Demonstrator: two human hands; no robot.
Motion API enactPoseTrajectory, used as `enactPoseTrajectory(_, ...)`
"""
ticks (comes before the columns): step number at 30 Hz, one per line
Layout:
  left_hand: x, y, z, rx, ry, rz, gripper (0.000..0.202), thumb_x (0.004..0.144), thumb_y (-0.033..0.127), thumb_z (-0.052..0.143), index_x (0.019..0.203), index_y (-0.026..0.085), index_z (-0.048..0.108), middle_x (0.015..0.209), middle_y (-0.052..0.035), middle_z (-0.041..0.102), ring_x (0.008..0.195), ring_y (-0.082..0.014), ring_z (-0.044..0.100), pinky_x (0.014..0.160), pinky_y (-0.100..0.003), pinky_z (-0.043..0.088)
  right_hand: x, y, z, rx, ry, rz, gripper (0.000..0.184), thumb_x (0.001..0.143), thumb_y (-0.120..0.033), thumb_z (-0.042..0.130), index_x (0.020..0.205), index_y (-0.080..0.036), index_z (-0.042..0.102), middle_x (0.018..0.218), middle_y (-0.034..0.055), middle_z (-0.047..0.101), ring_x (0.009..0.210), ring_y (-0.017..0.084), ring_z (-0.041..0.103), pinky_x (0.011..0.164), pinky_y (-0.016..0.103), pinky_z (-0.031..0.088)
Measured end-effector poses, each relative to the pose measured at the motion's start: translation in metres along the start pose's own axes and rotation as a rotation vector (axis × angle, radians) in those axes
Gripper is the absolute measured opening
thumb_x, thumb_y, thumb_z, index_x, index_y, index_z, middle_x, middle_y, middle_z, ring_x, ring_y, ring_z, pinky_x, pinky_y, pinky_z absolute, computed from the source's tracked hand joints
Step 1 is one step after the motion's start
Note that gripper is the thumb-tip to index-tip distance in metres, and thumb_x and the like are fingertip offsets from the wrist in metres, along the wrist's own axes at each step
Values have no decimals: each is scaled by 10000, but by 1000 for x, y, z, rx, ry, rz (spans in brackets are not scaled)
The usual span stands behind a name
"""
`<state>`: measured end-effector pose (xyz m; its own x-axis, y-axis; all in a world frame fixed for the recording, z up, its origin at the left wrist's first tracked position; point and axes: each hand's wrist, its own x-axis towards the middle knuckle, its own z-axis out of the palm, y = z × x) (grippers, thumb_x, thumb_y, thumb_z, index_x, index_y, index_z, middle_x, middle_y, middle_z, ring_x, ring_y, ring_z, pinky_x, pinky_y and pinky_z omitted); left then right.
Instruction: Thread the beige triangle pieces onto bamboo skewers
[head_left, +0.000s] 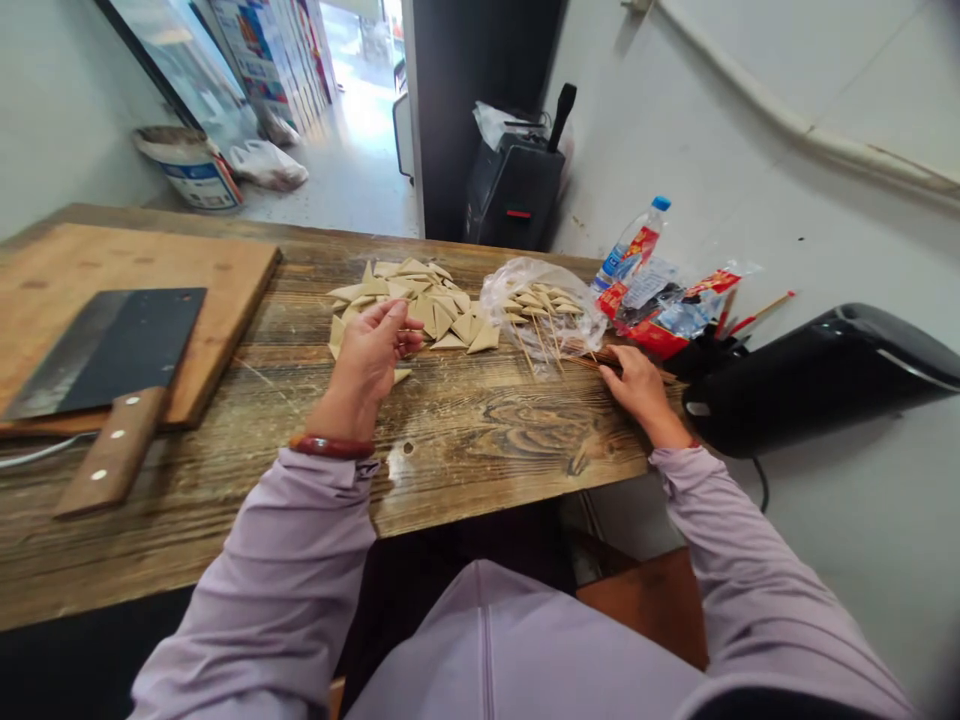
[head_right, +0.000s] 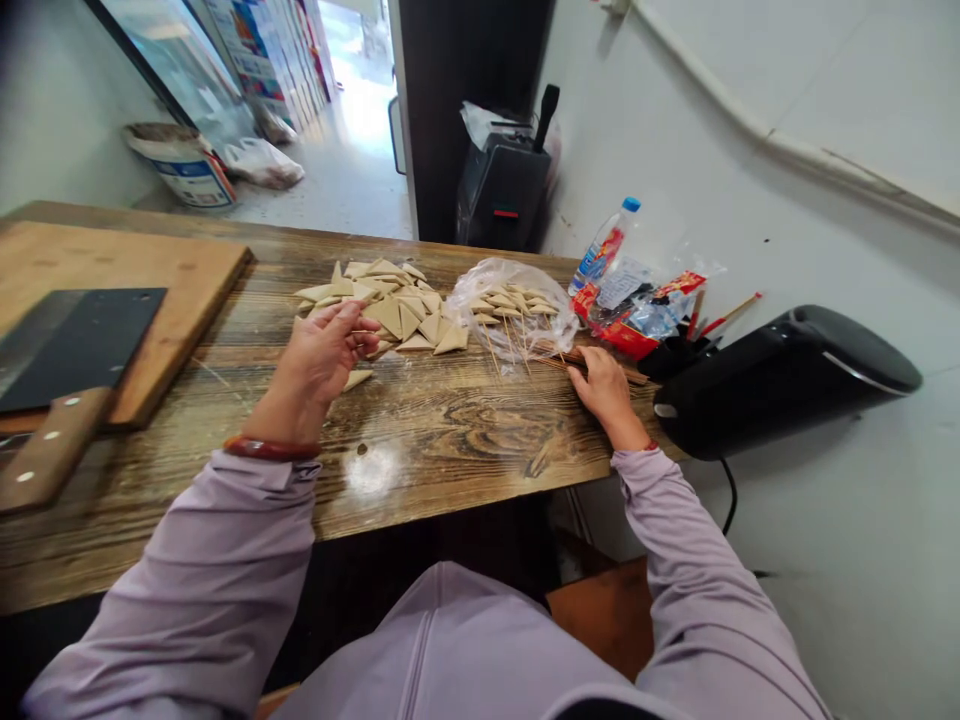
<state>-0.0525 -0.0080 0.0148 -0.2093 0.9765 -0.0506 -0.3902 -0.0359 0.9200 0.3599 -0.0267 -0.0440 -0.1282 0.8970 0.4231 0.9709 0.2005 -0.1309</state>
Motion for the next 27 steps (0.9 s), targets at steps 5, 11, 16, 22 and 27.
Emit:
enactPoseTrajectory(5,2,1,-2,5,9,-10,211,786,340,756,859,177,643,677,-10,658,501,-84,581,526,-212,496,8,30,8,-134,-194,18,612,931,-447,533,1426,-88,507,1424,228,562,1307,342,533,1050,483,443)
enactPoseTrajectory(11,3,1,-2,-5,-11,0,175,796,313,744,823,172,643,657,-16,660,493,-85,581,507,-199,491,-15,37,3,-51,-131,-87,402,976,-338,473,1287,-147,641,1235,166,671,1153,292,616,957,429,502)
enactPoseTrajectory(16,3,2,-2,-8,0,6,172,791,297,746,854,163,656,659,-20,663,481,-82,582,488,-187,483,-38,36,-2,76,-101,-152,335,975,-345,482,1184,-172,679,1116,151,687,1060,287,631,939,440,508)
enactPoseTrajectory(22,3,4,-3,-3,4,-10,150,806,281,726,852,160,651,654,-14,661,478,-78,588,474,-170,490,-60,35,-10,119,-75,-204,312,988,-362,466,1171,-193,653,1064,145,677,1014,282,628,930,433,508)
enactPoseTrajectory(27,3,3,-2,11,15,-13,158,807,295,728,834,170,635,652,-5,654,476,-74,582,473,-164,493,-88,30,-25,52,-49,-234,287,1008,-341,450,1157,-176,632,1037,138,668,965,283,619,869,442,518)
